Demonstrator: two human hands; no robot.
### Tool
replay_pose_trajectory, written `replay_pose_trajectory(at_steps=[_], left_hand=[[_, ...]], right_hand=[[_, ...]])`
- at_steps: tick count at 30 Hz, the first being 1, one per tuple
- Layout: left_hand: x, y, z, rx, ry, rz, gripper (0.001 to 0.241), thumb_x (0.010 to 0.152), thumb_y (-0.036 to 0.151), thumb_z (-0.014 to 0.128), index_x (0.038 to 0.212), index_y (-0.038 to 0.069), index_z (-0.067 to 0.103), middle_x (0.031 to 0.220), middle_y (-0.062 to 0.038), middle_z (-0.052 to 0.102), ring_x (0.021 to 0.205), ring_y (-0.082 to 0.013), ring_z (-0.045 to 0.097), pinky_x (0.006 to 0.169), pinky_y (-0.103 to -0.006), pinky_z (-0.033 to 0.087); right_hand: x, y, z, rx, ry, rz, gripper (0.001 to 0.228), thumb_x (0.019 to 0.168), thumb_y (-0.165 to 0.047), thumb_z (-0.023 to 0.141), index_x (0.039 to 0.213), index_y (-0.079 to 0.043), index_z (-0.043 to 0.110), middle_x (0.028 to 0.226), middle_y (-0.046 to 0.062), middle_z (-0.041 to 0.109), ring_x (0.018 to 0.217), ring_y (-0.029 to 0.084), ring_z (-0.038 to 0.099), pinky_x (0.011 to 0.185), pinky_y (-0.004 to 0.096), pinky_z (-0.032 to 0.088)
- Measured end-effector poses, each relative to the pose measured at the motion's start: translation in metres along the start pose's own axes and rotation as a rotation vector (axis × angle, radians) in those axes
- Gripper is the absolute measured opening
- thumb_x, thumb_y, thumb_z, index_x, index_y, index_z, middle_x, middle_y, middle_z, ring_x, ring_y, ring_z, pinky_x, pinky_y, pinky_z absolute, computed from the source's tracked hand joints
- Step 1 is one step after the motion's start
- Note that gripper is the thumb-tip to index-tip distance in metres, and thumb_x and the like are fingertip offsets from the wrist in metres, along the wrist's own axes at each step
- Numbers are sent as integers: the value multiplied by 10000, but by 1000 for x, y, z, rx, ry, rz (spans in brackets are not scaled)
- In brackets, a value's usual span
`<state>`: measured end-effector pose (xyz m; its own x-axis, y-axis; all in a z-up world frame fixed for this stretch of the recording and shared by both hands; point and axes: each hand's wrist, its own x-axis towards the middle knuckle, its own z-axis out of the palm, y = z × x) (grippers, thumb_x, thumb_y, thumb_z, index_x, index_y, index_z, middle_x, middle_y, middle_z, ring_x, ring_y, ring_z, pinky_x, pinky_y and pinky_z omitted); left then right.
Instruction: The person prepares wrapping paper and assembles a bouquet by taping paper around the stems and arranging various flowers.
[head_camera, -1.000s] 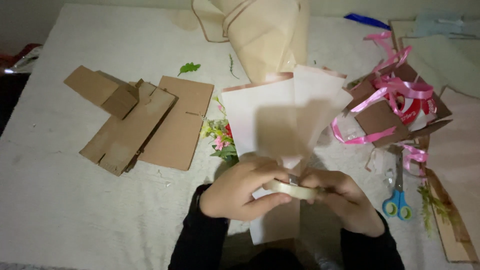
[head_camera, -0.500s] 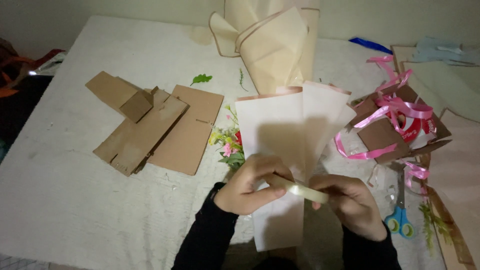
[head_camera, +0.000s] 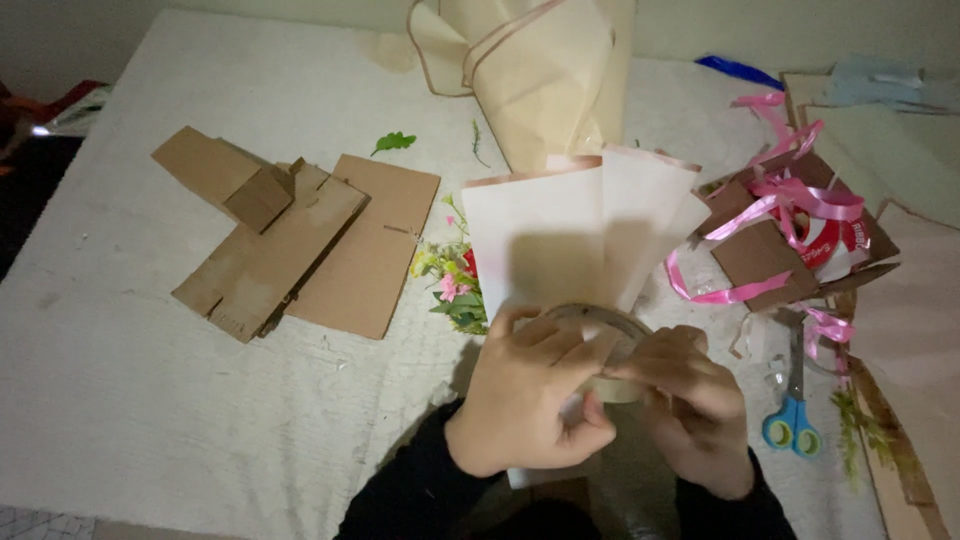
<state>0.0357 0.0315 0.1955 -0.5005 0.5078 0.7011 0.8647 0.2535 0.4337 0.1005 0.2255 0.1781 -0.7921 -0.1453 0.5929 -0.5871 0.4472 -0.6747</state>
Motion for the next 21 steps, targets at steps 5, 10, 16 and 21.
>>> replay_pose_trajectory(at_steps=[5,10,16,21], left_hand=[[-1,-6,-2,1,-32,57,394,638,156,490,1016,126,601,973,-52,683,816,-278,665,896,-437,403],[-4,-17,-6,-135,-73,63,394,653,120,494,1018,145,639,941,-8,695,783,-232,653,880,-420,412],[0,-24,-12,-290,-104,81,154,687,65,457,813,97,539,706,-18,503,666,-247,509,898,-402,397],[1,-18,-10,-286,-110,54,106,677,116,486,775,103,523,673,-9,475,645,-225,495,890,-408,409]], right_hand=[[2,-2,3,74,44,-12,245,990,-146,506,1077,-42,710,941,56,735,819,203,652,871,356,462],[1,-4,2,91,66,-9,239,986,-118,500,1050,-43,718,896,33,716,816,197,631,897,351,426],[-3,-1,2,234,140,102,425,1027,-441,544,974,-67,736,765,25,646,800,175,557,775,325,422],[-4,4,3,261,158,78,442,1030,-440,541,959,-46,727,786,24,654,840,192,572,762,319,442]])
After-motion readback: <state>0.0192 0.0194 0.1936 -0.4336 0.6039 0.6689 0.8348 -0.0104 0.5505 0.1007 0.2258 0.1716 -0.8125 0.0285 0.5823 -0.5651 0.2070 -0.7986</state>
